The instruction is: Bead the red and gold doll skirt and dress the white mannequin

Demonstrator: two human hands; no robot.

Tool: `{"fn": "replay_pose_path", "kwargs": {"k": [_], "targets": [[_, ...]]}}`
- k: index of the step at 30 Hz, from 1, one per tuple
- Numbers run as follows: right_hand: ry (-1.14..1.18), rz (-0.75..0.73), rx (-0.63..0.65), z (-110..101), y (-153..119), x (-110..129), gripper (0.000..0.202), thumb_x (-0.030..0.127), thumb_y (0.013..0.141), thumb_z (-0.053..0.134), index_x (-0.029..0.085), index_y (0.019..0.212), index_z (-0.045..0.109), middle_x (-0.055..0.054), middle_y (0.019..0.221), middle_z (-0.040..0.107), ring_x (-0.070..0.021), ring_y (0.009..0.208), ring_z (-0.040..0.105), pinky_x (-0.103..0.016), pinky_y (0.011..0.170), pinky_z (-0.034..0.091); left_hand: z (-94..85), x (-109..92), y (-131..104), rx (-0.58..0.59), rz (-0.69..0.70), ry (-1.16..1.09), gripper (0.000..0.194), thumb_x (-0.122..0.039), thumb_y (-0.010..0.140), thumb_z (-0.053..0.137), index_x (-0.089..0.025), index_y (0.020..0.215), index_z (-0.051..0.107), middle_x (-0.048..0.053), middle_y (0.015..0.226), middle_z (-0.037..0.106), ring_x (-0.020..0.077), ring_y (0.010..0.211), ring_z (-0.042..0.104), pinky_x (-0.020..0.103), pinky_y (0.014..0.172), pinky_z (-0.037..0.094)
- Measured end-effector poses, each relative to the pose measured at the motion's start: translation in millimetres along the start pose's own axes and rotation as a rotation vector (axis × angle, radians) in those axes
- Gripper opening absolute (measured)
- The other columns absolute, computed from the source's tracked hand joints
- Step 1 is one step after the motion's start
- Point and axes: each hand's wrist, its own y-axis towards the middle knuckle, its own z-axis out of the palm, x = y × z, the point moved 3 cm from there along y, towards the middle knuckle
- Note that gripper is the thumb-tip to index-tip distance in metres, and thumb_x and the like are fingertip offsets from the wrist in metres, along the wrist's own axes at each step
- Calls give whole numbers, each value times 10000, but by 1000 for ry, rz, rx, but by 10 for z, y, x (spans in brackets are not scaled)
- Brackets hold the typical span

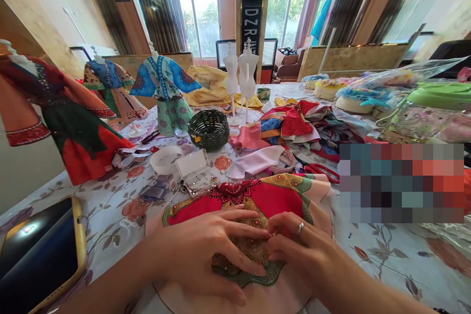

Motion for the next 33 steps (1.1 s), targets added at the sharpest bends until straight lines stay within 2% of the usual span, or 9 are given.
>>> {"fn": "replay_pose_path", "kwargs": {"k": [4,8,11,15,20,28,33], "targets": [[-149,-32,-33,-89,-47,-33,199,267,898,495,312,1066,591,-18,984,659,-169,863,649,-253,726,558,-17,-13,4,-7,10,-4,353,-296,724,698,-280,1076,677,-12,1370,488,213,1316,376,347,1116,255],[-320,-390,-87,-155,-83,-29,338,200,898,493,318,1214,510,0,940,712,-172,880,665,-294,843,538,-25,-20,9,22,-1,38,350,-311,735,687,-290,1084,673,-26,1377,481,210,1335,343,340,1128,230],[-367,-506,-102,-170,-93,-36,418,169,926,423,313,1318,442,-11,948,732,-183,896,678,-330,907,515,-31,-27,13,36,15,56,355,-309,743,679,-274,1097,669,-18,1364,498,201,1334,342,321,1135,211],[-341,-491,-82,-167,-63,-34,445,188,937,375,341,1354,409,-13,931,740,-201,857,692,-350,868,541,-36,-30,16,29,30,56,348,-295,742,679,-262,1089,675,-7,1367,495,202,1336,337,319,1131,219],[-293,-446,-124,-176,-12,7,462,210,922,393,347,1364,396,-14,953,737,-208,838,688,-340,789,567,-28,-26,9,-2,39,43,334,-295,742,677,-253,1073,684,5,1355,508,210,1319,367,327,1118,247],[-233,-436,-155,-238,110,180,432,206,887,458,349,1295,464,-13,838,743,-191,716,688,-291,653,579,-20,-17,0,-29,3,18,327,-299,727,690,-298,1054,686,-26,1330,532,224,1294,407,365,1099,285],[-190,-397,-66,-204,165,195,358,181,883,469,340,1201,507,2,813,718,-161,691,662,-262,603,558,-2,-4,-3,-12,34,8,335,-286,738,680,-264,1072,682,-12,1329,536,217,1280,421,330,1106,269]]}}
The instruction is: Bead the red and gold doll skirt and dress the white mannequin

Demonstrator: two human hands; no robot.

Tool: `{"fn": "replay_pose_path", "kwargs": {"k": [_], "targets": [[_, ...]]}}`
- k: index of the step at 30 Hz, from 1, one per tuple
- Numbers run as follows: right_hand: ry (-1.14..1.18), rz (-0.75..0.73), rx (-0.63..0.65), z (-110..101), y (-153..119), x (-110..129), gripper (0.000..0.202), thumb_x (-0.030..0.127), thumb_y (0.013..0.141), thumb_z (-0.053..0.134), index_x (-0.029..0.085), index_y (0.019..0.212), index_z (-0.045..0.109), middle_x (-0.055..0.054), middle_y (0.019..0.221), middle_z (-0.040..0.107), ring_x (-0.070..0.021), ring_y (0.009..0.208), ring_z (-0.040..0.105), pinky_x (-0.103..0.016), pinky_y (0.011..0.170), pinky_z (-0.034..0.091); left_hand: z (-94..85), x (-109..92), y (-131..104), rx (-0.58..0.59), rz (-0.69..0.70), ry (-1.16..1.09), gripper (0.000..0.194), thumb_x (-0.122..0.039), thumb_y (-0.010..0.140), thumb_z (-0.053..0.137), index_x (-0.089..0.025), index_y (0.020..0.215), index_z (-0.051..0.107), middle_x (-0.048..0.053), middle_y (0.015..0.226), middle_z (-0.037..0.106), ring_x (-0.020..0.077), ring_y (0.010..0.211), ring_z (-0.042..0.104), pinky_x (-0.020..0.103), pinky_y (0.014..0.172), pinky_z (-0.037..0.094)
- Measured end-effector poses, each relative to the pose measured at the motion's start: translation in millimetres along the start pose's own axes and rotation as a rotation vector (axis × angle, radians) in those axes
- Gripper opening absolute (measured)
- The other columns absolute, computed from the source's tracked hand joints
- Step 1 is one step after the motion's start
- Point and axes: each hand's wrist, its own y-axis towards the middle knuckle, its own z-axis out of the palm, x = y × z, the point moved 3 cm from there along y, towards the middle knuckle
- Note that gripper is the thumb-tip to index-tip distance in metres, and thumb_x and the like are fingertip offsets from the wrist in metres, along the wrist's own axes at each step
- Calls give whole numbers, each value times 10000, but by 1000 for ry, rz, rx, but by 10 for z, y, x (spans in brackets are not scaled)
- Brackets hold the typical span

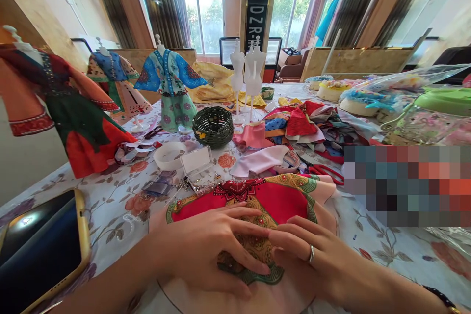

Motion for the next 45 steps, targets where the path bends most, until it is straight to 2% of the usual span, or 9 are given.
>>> {"fn": "replay_pose_path", "kwargs": {"k": [6,11,17,23,27,33,37,42,45], "targets": [[68,245,154,87,3,-104,231,240,887,498,306,1086,596,-16,885,690,-181,792,657,-294,675,532,5,5,1,-13,-15,-14,314,-282,733,678,-288,1047,688,-28,1302,559,208,1261,441,324,1099,279],[137,283,225,36,148,-81,143,304,873,517,311,964,627,8,876,681,-179,795,648,-284,705,513,-3,-12,15,-14,26,48,285,-306,753,657,-279,1034,695,-32,1237,601,185,1269,420,278,1106,274],[81,237,271,78,302,-112,171,164,841,500,282,849,625,23,826,674,-149,740,629,-246,639,499,-14,-9,20,-16,56,47,258,-282,758,650,-236,1005,706,-27,1191,636,170,1261,431,233,1117,236],[-115,-56,415,195,373,-120,178,91,753,579,228,655,633,-23,818,691,-172,735,623,-253,608,499,1,9,4,14,51,-10,298,-265,761,647,-212,1052,687,-27,1182,647,168,1267,430,219,1133,188],[-209,-102,448,236,391,-116,215,62,729,584,229,600,630,-30,773,674,-171,708,611,-258,598,481,-13,2,7,1,70,-57,279,-250,779,632,-173,1041,689,-2,1168,655,156,1210,487,220,1133,179],[-227,51,309,231,427,-153,112,111,699,642,188,780,635,-42,786,640,-165,644,606,-262,531,460,-23,25,-4,39,15,-71,293,-245,786,635,-183,1069,679,-2,1056,704,138,1183,507,235,1136,161],[-7,123,366,194,369,-207,153,98,741,629,209,635,634,2,758,631,-121,642,615,-209,528,454,-17,23,-22,42,39,-63,287,-258,800,619,-188,1073,673,-23,1196,635,138,1259,434,236,1149,97],[194,285,421,70,252,-248,195,190,868,540,249,734,669,7,852,639,-119,733,621,-229,631,480,6,44,-44,45,-22,-53,310,-313,796,627,-240,1094,668,-24,1328,533,180,1338,328,293,1149,123],[224,319,384,60,196,-241,219,239,894,510,244,732,656,3,809,634,-128,722,609,-240,625,473,6,39,-48,35,-42,-63,321,-327,780,645,-243,1088,675,-14,1334,527,207,1362,280,317,1145,149]]}}
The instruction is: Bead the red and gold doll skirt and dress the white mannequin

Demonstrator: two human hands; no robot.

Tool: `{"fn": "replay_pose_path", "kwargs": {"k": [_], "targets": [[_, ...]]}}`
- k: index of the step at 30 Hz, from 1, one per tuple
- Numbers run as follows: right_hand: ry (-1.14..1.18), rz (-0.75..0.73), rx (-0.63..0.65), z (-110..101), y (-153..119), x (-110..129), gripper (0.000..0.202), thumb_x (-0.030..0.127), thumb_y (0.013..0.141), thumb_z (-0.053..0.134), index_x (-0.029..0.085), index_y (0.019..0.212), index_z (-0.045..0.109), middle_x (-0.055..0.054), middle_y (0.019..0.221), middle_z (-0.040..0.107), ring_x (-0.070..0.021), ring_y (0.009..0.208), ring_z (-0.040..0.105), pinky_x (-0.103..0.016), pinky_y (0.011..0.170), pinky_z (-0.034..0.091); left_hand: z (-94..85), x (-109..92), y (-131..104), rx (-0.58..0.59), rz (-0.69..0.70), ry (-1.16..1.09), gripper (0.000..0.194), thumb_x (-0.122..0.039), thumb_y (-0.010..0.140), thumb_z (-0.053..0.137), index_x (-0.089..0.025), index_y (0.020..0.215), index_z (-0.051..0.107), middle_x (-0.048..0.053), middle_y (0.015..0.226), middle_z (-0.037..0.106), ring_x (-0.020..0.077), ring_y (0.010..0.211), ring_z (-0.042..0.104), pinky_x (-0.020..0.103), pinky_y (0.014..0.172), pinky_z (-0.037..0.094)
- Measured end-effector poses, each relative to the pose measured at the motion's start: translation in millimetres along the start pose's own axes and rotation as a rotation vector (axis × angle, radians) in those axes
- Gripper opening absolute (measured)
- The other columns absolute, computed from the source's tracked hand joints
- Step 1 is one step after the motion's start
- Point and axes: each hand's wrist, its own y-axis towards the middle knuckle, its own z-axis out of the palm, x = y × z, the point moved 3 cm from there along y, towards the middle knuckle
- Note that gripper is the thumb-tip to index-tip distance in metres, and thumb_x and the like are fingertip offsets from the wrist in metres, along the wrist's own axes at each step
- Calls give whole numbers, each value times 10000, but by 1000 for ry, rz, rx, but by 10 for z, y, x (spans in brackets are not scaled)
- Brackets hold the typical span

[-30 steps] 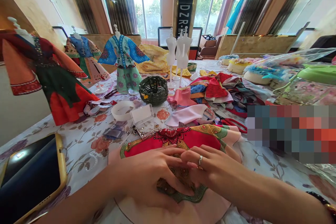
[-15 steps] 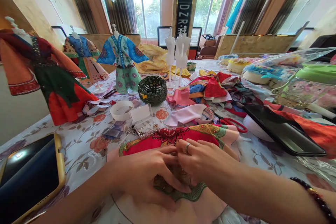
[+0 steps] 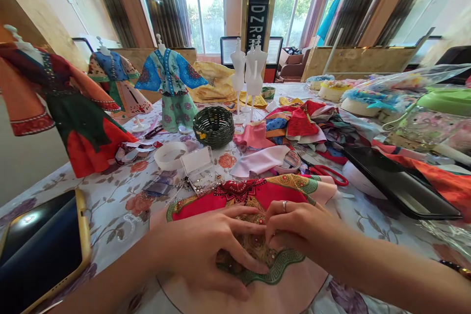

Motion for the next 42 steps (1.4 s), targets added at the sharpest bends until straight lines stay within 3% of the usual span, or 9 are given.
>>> {"fn": "replay_pose_path", "kwargs": {"k": [5,9,14,22,27,31,35,38,42], "targets": [[25,113,-132,140,-67,-64,130,240,850,572,234,735,632,1,782,613,-130,653,581,-249,573,455,-14,-42,12,-4,0,9,307,-324,782,643,-224,1069,688,9,1314,546,224,1336,330,326,1141,165],[54,194,-176,219,-105,-99,89,243,820,607,238,732,619,1,806,621,-144,697,588,-261,598,458,-21,-57,24,-4,-4,31,305,-315,779,646,-228,1068,688,16,1327,532,228,1309,369,328,1139,169],[108,234,-231,229,-102,-97,46,205,754,642,227,728,609,18,695,566,-119,581,542,-230,514,433,-27,-45,26,20,-5,58,316,-307,767,659,-238,1074,682,21,1288,558,208,1278,409,320,1138,173],[108,232,-208,204,-64,-26,64,194,725,642,211,700,585,21,675,540,-107,543,495,-226,486,381,-16,-22,19,17,0,15,321,-301,784,642,-252,1100,665,6,1310,532,187,1258,435,322,1152,112],[-3,245,-175,151,-30,14,137,117,655,674,217,700,591,29,692,562,-105,552,515,-224,498,388,-23,-1,11,29,-20,-10,340,-310,761,665,-262,1097,669,-11,1320,519,212,1337,320,334,1153,108],[-62,136,-165,157,27,127,177,46,700,596,217,654,601,3,728,615,-109,585,560,-218,522,430,-37,-2,10,35,-25,-27,341,-325,755,669,-270,1092,668,-24,1348,504,215,1336,328,358,1157,93],[-26,-2,-209,265,28,152,205,34,723,523,215,679,608,-4,734,642,-122,619,602,-209,530,460,-59,-15,13,47,-40,-63,317,-320,754,673,-277,1068,680,-33,1306,551,202,1266,435,345,1158,109],[-101,-20,-310,314,-53,121,213,60,778,487,218,681,592,-5,722,636,-126,622,602,-214,536,464,-80,-16,10,65,-77,-121,354,-344,753,678,-309,1104,657,-58,1383,471,209,1296,402,355,1159,95],[-255,-176,-356,347,-183,173,150,152,846,490,227,782,603,-36,820,684,-181,741,638,-278,637,497,-107,-22,11,66,-68,-201,391,-379,757,672,-317,1141,628,-52,1443,384,206,1305,393,362,1157,65]]}}
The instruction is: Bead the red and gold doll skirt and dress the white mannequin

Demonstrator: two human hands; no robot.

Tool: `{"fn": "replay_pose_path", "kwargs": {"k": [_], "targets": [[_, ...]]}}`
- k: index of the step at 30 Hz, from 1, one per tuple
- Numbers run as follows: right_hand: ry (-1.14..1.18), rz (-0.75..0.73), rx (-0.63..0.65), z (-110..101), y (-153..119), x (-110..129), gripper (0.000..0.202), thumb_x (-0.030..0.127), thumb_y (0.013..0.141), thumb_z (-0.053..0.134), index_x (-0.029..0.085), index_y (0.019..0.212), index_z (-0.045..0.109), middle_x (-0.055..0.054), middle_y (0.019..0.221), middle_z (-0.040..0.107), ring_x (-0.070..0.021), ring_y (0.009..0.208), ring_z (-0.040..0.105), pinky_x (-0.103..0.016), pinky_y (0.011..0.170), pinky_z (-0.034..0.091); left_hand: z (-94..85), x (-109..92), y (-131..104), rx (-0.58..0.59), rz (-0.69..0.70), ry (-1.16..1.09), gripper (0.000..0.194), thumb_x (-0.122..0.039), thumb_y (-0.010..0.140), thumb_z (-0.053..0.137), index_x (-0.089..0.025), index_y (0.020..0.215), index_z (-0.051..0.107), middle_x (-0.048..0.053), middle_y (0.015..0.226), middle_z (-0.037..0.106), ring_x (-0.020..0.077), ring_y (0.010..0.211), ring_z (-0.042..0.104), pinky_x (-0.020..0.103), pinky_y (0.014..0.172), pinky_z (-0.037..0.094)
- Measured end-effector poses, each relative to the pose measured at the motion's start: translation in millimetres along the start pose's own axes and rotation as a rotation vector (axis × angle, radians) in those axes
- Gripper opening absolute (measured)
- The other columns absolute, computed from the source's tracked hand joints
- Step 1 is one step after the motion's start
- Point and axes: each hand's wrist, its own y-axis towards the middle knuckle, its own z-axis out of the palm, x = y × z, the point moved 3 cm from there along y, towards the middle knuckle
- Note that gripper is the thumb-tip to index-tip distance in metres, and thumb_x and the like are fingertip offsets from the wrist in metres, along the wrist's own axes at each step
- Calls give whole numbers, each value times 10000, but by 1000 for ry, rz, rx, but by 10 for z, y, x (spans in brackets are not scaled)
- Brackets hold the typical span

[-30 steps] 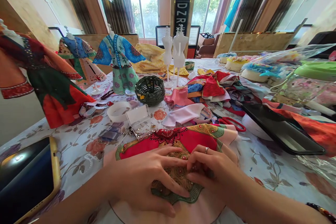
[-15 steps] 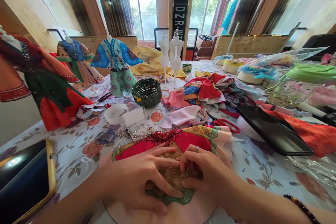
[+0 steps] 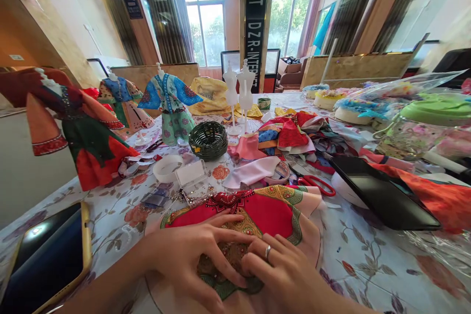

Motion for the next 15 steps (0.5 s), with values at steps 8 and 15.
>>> {"fn": "replay_pose_path", "kwargs": {"k": [8,15], "targets": [[-13,-11,-20,96,-26,-49,129,204,855,491,226,774,589,-17,767,677,-185,681,627,-297,603,480,-37,-37,16,-16,-5,-62,367,-358,755,680,-328,1118,639,-51,1422,416,209,1322,366,364,1154,95],[99,-53,-17,-81,-20,-25,74,228,851,567,225,833,638,-16,736,698,-168,669,647,-249,586,515,-128,-65,6,-11,-55,-146,378,-330,756,681,-332,1131,626,-48,1432,397,211,1332,346,367,1145,105]]}}
